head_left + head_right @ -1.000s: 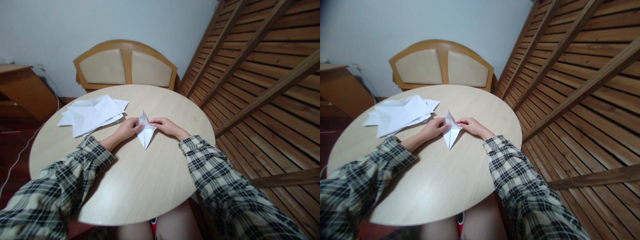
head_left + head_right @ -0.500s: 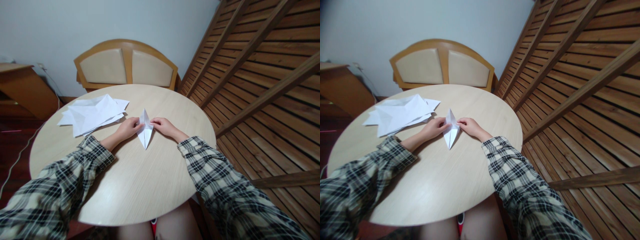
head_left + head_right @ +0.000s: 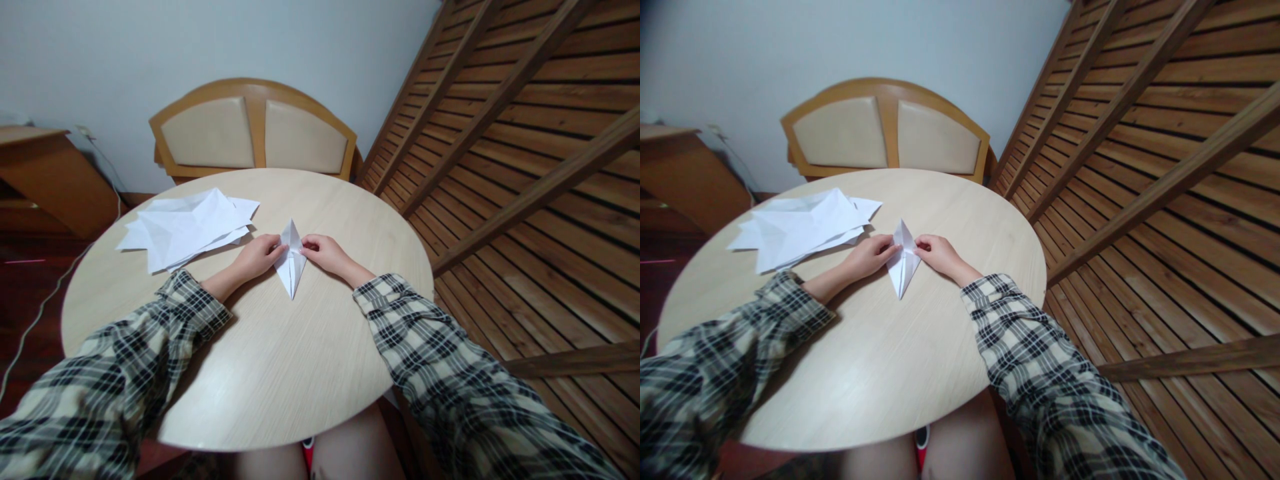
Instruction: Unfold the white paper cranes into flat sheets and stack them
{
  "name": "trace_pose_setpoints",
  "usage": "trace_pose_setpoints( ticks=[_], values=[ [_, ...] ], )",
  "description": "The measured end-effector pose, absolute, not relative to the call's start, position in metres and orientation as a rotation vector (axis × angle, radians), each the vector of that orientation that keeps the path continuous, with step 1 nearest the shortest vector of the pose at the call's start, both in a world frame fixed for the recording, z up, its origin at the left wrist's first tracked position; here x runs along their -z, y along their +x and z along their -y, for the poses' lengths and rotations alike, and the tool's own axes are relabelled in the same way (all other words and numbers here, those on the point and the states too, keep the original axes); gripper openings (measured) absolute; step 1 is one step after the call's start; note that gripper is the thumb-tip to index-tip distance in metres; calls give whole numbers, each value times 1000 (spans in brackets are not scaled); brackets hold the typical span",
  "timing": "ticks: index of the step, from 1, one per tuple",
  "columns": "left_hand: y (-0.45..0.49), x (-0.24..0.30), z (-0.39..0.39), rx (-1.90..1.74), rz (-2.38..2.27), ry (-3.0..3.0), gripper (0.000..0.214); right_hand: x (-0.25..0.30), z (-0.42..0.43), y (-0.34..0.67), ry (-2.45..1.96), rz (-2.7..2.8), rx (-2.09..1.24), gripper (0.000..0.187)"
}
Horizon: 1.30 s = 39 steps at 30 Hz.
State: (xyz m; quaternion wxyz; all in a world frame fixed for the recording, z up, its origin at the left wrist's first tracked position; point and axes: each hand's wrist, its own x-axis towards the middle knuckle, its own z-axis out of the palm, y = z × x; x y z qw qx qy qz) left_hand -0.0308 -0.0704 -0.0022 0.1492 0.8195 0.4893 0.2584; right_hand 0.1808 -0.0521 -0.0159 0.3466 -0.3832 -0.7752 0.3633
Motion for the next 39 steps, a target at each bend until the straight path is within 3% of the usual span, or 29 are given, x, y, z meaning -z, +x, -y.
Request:
trace_pose_setpoints(
  ticks=[14, 27, 39],
  values=[
    [-29, 0, 73, -731, -1448, 2378, 35, 15, 54, 179, -1014, 2046, -895, 10],
    [-28, -3, 74, -686, -1449, 2351, 27, 9, 53, 178, -1050, 2233, -651, 3],
    [-30, 3, 72, -700, -1454, 2368, 28, 13, 47, 187, -929, 2169, -941, 17]
  ],
)
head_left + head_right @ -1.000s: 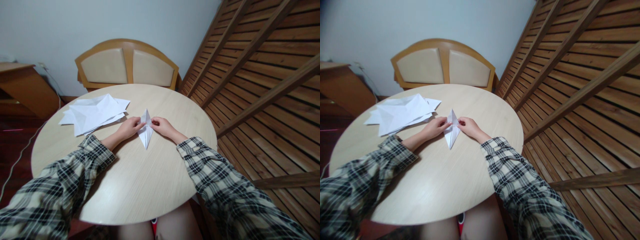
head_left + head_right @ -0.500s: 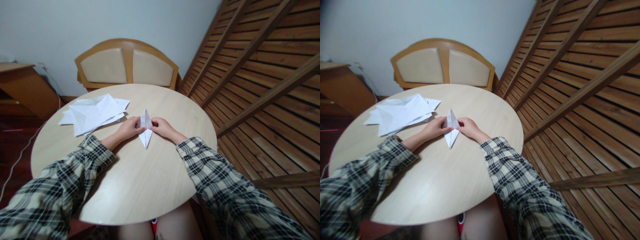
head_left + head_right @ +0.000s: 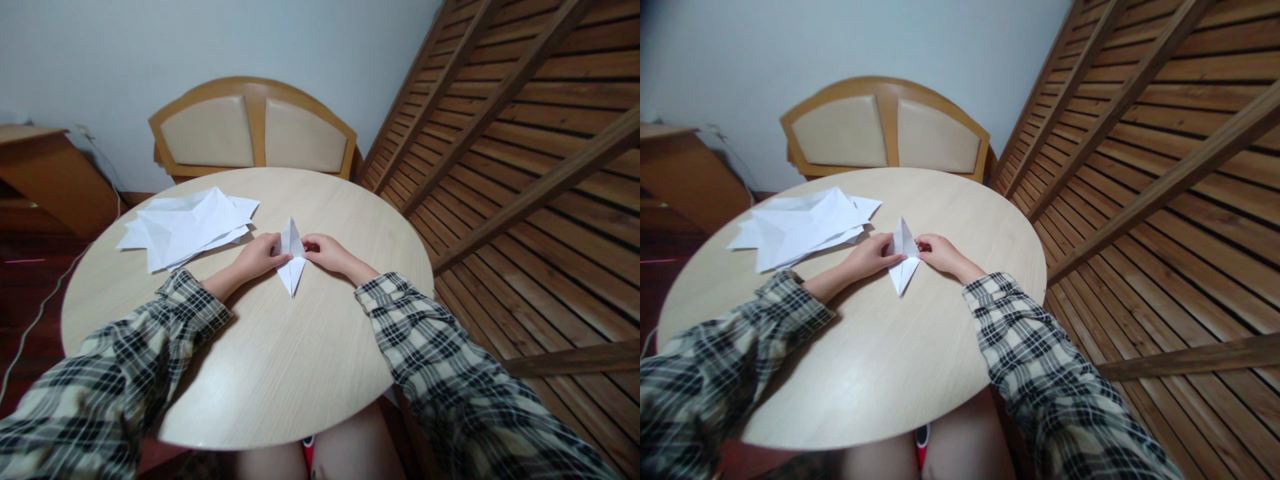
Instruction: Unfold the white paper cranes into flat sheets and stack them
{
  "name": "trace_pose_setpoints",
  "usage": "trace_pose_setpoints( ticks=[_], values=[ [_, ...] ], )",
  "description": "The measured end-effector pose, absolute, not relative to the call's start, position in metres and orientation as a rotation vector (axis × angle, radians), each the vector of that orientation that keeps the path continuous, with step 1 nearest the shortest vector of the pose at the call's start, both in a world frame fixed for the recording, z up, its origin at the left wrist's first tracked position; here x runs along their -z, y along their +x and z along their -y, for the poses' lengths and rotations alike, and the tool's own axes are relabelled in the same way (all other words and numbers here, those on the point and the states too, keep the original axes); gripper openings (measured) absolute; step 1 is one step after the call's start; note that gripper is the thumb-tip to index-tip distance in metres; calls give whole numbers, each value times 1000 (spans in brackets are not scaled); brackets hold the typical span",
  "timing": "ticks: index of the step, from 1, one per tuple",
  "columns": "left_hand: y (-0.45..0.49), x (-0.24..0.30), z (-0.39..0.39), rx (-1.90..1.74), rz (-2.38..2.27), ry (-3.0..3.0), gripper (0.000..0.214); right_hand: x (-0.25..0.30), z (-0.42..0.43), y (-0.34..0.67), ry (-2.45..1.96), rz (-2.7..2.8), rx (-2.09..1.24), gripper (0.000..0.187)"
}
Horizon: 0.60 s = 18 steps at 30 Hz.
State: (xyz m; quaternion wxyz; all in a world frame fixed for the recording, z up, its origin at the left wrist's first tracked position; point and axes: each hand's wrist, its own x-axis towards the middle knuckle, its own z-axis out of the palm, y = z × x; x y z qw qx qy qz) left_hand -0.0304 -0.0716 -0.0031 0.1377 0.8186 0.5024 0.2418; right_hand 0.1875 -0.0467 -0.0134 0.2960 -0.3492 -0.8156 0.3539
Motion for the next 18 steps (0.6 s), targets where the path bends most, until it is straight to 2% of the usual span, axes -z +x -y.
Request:
trace_pose_setpoints(
  ticks=[6, 16, 18],
  values=[
    [-30, 2, 72, -720, -1448, 2365, 30, 10, 47, 192, -862, 2140, -1122, 20],
    [-30, 6, 70, -803, -1420, 2367, 29, 7, 48, 195, -847, 2144, -1159, 37],
    [-30, 5, 71, -790, -1427, 2369, 29, 6, 49, 196, -844, 2143, -1183, 33]
  ],
)
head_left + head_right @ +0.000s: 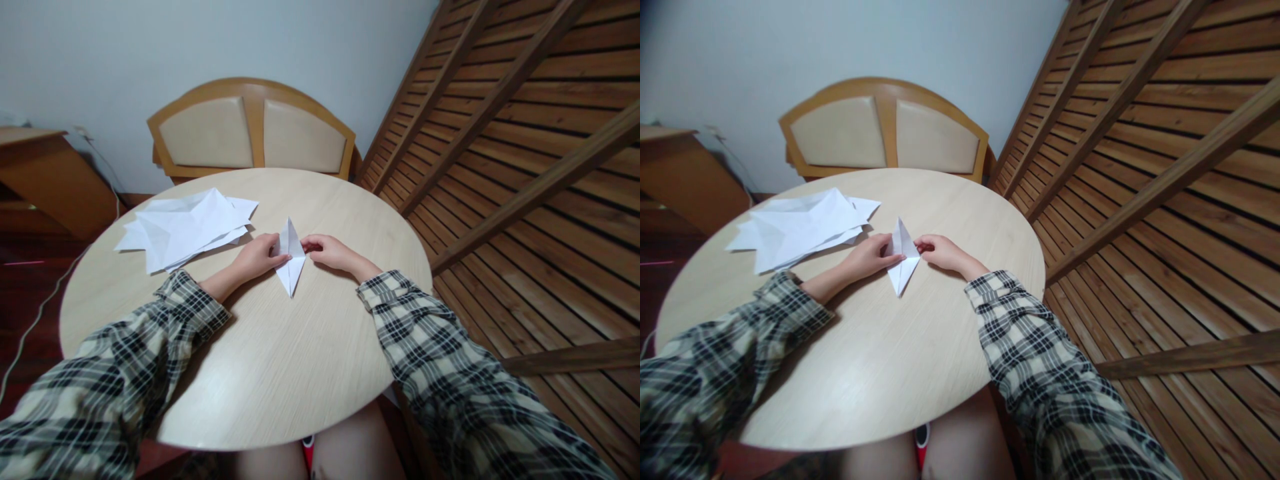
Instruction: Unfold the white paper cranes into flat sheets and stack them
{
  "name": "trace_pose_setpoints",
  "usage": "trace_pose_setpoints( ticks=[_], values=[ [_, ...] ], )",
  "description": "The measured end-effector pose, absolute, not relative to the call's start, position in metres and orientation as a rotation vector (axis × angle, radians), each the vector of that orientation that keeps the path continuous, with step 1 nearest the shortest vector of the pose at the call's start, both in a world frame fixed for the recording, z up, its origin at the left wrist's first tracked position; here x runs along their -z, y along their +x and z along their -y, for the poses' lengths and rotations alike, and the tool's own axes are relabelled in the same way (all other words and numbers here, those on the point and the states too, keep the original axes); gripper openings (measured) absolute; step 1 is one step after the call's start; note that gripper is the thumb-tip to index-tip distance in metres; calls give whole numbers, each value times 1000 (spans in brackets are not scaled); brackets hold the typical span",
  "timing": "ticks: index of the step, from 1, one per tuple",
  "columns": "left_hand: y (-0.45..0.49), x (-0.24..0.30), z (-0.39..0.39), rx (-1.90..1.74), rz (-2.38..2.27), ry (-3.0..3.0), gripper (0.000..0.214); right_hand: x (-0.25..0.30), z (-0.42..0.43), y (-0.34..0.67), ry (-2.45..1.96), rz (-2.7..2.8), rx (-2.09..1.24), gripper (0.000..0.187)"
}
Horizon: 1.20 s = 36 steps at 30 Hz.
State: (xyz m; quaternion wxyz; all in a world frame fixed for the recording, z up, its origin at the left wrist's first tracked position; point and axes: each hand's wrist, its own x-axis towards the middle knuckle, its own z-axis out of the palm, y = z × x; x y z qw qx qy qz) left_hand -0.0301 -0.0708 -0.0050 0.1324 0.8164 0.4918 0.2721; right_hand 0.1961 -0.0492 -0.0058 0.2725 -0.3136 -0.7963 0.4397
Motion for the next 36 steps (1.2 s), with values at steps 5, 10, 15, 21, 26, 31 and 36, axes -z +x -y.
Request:
trace_pose_setpoints(
  ticks=[5, 10, 15, 21, 26, 31, 36],
  values=[
    [-30, 4, 71, -769, -1430, 2382, 29, 6, 49, 195, -894, 2136, -1145, 11],
    [-29, 3, 72, -741, -1448, 2373, 30, 11, 46, 192, -1020, 2170, -832, 2],
    [-28, -1, 74, -708, -1453, 2360, 30, 13, 45, 191, -1039, 2136, -832, 9],
    [-29, -1, 74, -678, -1462, 2375, 30, 15, 46, 189, -1003, 2120, -778, 22],
    [-30, 2, 72, -744, -1426, 2390, 30, 15, 49, 188, -997, 2076, -816, 16],
    [-30, 2, 71, -880, -1350, 2387, 37, 10, 53, 185, -1009, 2134, -756, 19],
    [-30, 1, 72, -1005, -1371, 2306, 29, 8, 55, 181, -965, 2281, -568, 19]
  ],
)
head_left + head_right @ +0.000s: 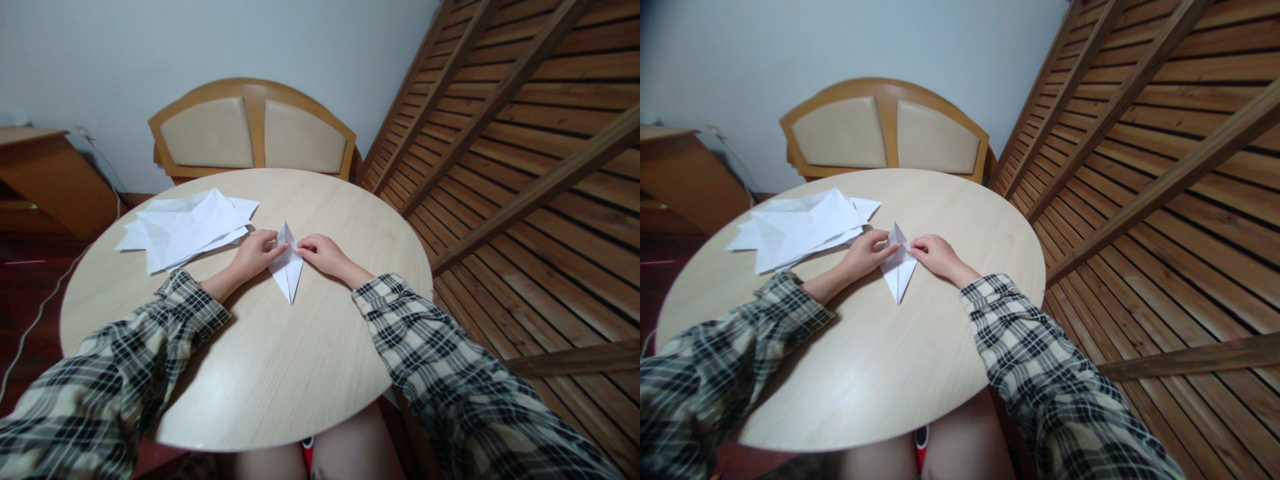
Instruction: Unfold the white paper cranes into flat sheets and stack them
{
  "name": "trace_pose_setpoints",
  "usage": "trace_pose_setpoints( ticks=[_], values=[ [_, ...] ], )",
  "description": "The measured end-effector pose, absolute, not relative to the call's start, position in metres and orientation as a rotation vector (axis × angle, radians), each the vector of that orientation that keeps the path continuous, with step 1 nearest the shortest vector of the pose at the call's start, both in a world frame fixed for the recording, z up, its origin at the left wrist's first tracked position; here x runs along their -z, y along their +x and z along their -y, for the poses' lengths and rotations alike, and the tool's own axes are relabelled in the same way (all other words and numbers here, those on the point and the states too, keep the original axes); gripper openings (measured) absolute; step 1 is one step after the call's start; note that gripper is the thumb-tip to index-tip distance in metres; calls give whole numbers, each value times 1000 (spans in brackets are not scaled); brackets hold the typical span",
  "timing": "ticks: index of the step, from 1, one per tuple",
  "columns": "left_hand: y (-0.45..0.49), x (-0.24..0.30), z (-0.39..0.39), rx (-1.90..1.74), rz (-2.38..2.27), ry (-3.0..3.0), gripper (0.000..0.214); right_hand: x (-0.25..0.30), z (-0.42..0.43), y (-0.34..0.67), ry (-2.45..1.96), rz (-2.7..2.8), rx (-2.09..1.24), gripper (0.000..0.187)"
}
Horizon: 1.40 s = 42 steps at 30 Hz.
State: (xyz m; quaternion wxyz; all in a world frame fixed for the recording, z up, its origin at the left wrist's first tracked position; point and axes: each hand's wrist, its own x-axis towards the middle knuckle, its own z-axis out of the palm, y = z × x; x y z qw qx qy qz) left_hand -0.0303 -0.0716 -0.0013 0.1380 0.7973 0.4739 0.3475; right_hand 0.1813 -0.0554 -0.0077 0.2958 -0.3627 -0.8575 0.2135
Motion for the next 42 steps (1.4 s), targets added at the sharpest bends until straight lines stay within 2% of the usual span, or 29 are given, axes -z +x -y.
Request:
trace_pose_setpoints(
  ticks=[3, 15, 20, 33, 42],
  values=[
    [-30, 1, 73, -1094, -1390, 2225, 23, 9, 56, 180, -934, 2348, -490, 19],
    [-28, -5, 76, -1306, -1373, 2008, 25, 5, 62, 178, -911, 2457, -436, 15],
    [-28, -5, 76, -1336, -1399, 1978, 29, 5, 61, 177, -874, 2473, -440, 16],
    [-29, -3, 74, -1401, -1364, 1873, 15, 8, 60, 178, -841, 2496, -454, 17],
    [-29, -6, 74, -1383, -1436, 1909, 23, 5, 64, 177, -841, 2484, -453, 17]
  ],
)
